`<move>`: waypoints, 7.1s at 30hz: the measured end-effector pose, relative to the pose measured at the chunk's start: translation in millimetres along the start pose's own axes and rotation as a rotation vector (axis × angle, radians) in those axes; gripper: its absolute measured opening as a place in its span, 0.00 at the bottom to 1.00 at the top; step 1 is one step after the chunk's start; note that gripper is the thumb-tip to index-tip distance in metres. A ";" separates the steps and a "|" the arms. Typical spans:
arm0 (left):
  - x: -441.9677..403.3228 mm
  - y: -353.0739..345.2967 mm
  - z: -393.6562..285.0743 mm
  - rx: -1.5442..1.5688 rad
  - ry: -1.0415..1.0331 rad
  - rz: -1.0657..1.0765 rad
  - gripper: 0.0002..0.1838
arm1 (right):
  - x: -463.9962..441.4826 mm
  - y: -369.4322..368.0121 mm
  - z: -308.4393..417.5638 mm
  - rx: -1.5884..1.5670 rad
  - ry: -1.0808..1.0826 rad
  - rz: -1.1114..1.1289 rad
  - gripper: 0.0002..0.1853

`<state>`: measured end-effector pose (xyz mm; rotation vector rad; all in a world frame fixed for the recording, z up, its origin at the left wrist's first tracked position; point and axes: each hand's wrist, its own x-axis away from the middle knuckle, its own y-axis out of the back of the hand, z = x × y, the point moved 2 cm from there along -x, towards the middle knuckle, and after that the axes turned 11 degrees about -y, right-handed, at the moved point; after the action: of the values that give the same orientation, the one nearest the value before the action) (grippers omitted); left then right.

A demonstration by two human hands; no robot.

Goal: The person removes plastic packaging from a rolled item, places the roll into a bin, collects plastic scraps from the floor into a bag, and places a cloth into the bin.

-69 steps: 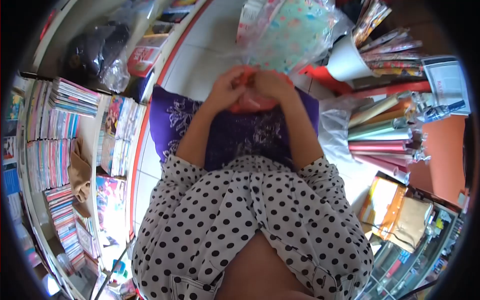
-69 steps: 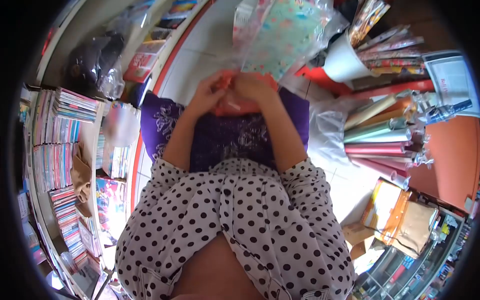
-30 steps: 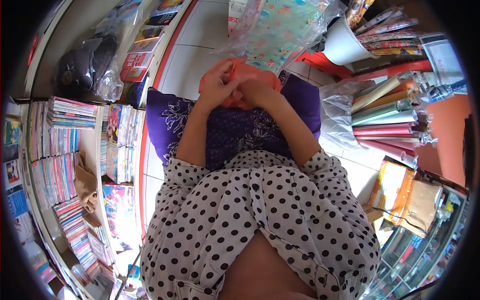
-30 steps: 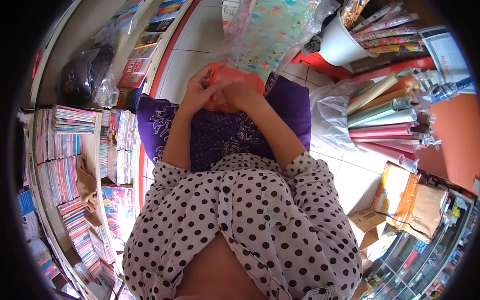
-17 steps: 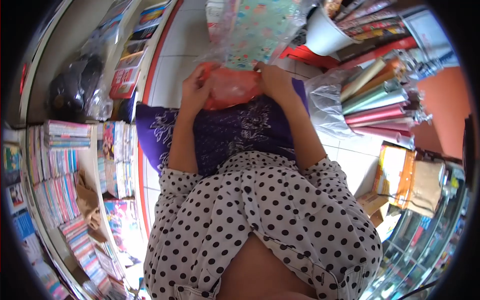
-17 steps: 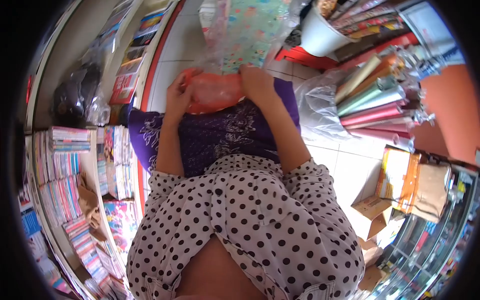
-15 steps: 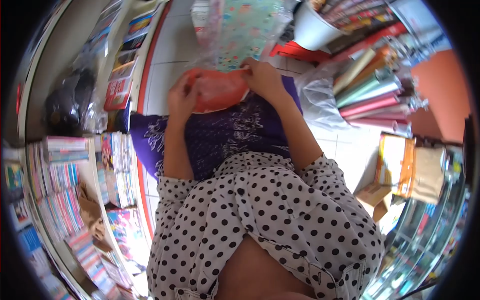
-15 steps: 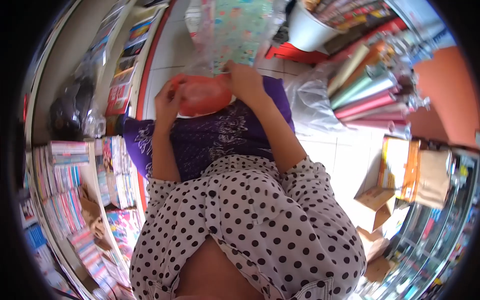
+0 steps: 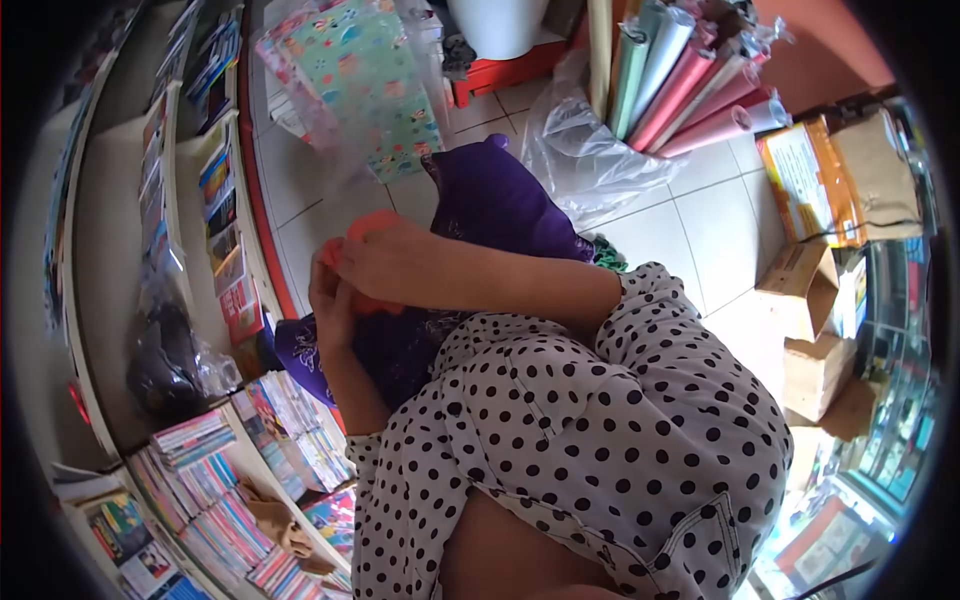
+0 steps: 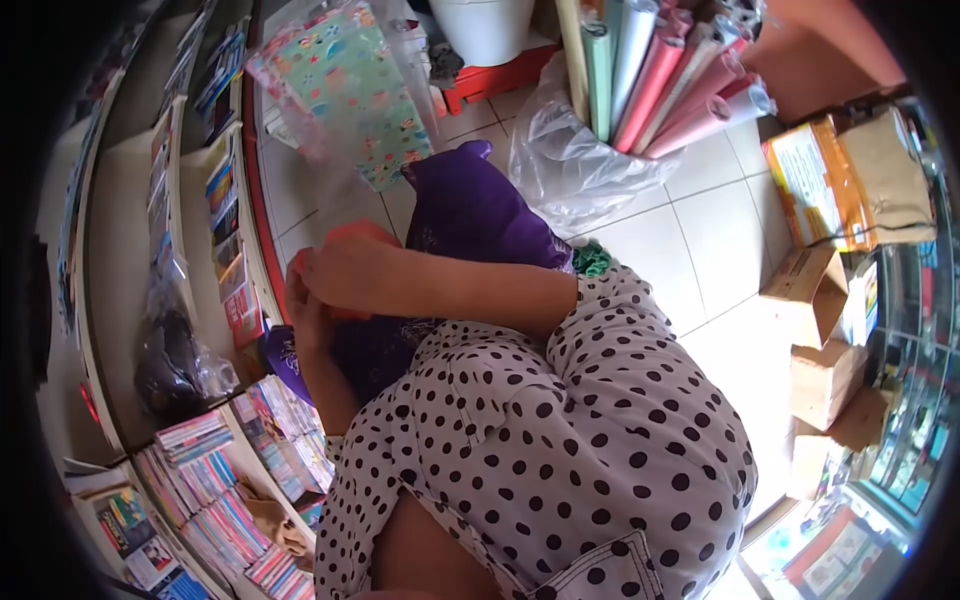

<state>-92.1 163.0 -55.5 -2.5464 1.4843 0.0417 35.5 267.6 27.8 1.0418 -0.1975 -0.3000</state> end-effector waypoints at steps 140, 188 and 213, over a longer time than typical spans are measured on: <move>-48.2 156.0 -58.0 -1.695 -0.160 -0.469 0.12 | -21.7 2.5 -13.9 -0.366 0.141 -0.422 0.11; -79.1 -380.0 176.8 -1.105 -0.722 1.165 0.36 | 282.5 -64.9 -439.0 -1.073 -0.962 -1.969 0.12; -84.9 -373.5 191.9 -0.873 -0.771 1.116 0.38 | 270.5 -46.4 -484.6 -0.746 -1.140 -1.666 0.15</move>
<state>202.6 449.5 -176.5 -1.2710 2.4819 1.8526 429.1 550.8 -246.2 -0.0690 -0.1533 -2.2798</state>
